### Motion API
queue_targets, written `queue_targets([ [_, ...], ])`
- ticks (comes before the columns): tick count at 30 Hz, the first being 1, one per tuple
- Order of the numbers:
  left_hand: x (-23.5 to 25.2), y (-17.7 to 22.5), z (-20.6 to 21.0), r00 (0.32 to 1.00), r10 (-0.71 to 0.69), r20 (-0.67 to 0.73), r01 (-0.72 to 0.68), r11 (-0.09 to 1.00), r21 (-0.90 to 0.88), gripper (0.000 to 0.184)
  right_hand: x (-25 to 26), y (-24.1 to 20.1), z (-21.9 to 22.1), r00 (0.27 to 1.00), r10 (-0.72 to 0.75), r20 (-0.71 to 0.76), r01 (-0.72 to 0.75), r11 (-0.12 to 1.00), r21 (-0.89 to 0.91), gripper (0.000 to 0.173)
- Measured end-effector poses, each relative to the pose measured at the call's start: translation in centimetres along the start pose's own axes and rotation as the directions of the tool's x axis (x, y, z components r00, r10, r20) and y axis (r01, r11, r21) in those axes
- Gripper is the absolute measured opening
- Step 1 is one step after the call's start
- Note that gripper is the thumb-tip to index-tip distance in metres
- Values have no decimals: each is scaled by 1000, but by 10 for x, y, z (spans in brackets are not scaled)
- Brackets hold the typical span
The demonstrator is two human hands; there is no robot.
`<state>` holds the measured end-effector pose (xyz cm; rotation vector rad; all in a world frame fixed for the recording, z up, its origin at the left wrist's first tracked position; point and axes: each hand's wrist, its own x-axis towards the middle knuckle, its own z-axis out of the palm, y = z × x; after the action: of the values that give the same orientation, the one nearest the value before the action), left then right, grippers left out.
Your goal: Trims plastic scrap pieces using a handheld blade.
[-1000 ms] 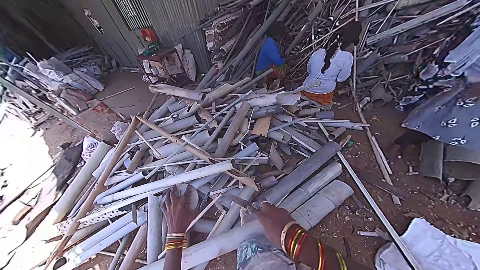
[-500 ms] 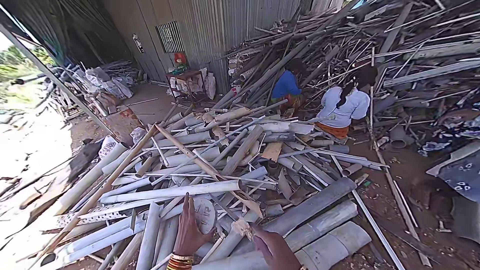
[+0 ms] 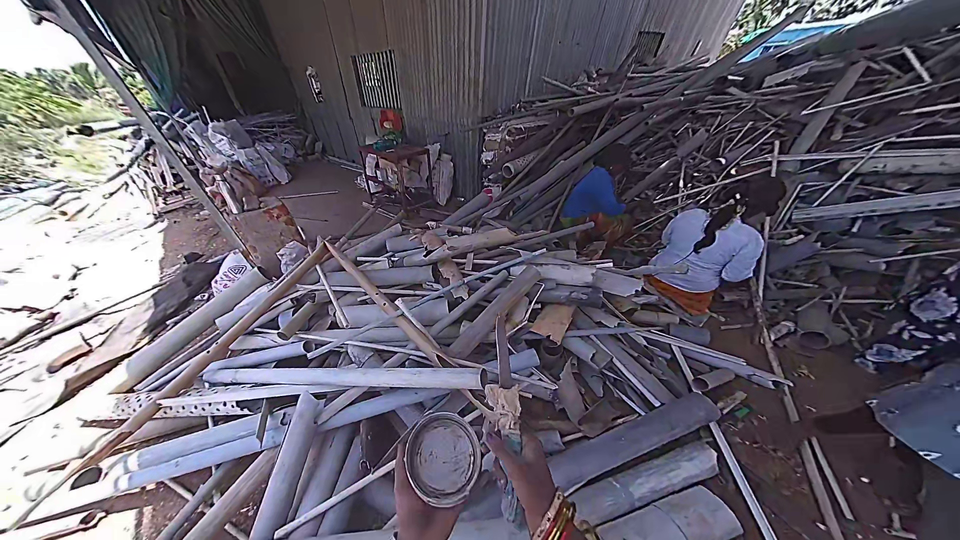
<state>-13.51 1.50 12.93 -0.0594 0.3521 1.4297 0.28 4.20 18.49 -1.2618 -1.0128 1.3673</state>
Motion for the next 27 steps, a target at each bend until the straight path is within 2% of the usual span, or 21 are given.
queue_targets([
  [3,-9,-5,0,996,39,-83,-33,997,64,75,-2,14,-2,996,-85,21,87,978,-188,33],
  [5,-11,-9,-6,989,94,-116,-81,990,116,70,-6,21,-1,998,-42,54,51,982,-183,32],
  [6,-12,-12,-9,976,158,-147,-125,970,209,66,-9,20,1,998,-4,57,14,986,-166,28],
  [7,-12,-14,-13,948,261,-180,-179,909,378,59,-13,20,1,998,22,60,-12,986,-165,27],
  [8,-11,-15,-19,907,385,-172,-226,787,574,52,-15,20,1,999,13,47,-4,982,-189,28],
  [9,-11,-15,-28,875,474,-98,-251,618,745,49,-15,20,-2,1000,-13,28,19,972,-236,31],
  [10,-11,-11,-37,875,484,-10,-256,479,840,53,-14,20,-6,998,-62,10,62,950,-307,35],
  [11,-12,-7,-40,896,440,52,-249,404,880,62,-12,20,-10,991,-132,10,127,918,-376,40],
  [13,-18,-5,-41,939,314,143,-254,348,902,93,-13,23,-11,962,-268,62,261,821,-508,53],
  [14,-20,-6,-36,959,245,144,-233,391,890,109,-16,23,-9,951,-286,115,301,779,-550,56],
  [15,-24,-9,-30,975,190,117,-196,480,855,116,-21,21,-5,946,-271,176,322,760,-565,55],
  [16,-30,-14,-22,981,178,76,-168,593,788,107,-28,20,0,937,-256,236,347,754,-558,52],
  [17,-34,-19,-18,982,187,36,-161,715,680,81,-34,21,4,921,-264,288,382,758,-528,47],
  [18,-37,-24,-14,984,180,-6,-149,833,533,45,-39,22,8,909,-260,327,399,773,-494,42],
  [19,-40,-29,-15,988,151,-9,-138,921,365,28,-44,22,10,906,-236,351,387,799,-461,39],
  [21,-41,-33,-23,995,96,32,-100,978,181,18,-45,24,11,933,-148,327,276,878,-391,31],
  [23,-41,-34,-30,994,89,-58,-77,981,179,15,-33,23,1,958,75,278,1,965,-261,21],
  [24,-40,-34,-30,987,94,-128,-64,973,222,19,-28,18,-8,954,160,252,-104,970,-221,23],
  [26,-35,-32,-29,952,121,-281,-39,959,281,24,-32,-3,-31,955,203,217,-144,955,-260,28],
  [27,-30,-29,-32,940,139,-311,-48,958,284,25,-41,-19,-41,961,156,226,-83,950,-300,29],
])
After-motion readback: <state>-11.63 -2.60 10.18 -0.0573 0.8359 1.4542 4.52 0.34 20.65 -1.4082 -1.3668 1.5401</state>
